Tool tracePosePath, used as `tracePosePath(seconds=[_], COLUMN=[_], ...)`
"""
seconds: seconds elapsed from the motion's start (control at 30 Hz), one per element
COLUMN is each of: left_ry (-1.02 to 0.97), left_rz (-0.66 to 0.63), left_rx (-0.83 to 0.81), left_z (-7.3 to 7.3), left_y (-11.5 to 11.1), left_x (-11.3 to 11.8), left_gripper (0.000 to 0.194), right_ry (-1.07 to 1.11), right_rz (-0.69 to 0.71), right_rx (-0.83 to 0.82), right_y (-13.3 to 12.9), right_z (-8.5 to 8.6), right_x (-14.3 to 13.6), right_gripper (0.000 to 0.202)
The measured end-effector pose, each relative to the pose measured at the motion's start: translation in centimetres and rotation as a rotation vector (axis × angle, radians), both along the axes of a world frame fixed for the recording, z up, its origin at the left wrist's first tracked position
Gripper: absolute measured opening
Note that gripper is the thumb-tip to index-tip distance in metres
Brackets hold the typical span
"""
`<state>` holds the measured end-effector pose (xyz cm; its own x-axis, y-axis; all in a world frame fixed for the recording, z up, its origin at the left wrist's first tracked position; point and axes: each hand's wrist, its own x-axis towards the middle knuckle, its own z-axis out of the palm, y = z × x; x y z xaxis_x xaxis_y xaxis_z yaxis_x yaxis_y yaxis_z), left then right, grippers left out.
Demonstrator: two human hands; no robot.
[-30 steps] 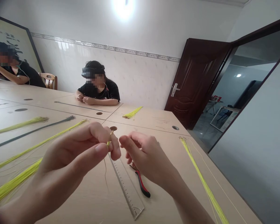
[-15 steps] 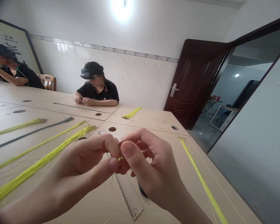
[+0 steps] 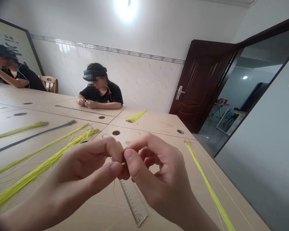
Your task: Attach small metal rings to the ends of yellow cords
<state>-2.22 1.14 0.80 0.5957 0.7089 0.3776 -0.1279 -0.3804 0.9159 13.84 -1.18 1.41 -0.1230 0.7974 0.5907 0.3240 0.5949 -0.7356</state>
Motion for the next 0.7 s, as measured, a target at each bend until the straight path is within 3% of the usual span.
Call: tracePosePath(seconds=[0.7], left_ry=[0.002], left_rz=[0.000], left_rx=[-0.004], left_z=[-0.03], left_y=[0.03], left_x=[-0.10], left_gripper=[0.020], right_ry=[-0.012], right_rz=[-0.008], right_rx=[0.019], right_y=[-0.14], right_z=[-0.09], right_x=[-0.10], right_gripper=[0.014])
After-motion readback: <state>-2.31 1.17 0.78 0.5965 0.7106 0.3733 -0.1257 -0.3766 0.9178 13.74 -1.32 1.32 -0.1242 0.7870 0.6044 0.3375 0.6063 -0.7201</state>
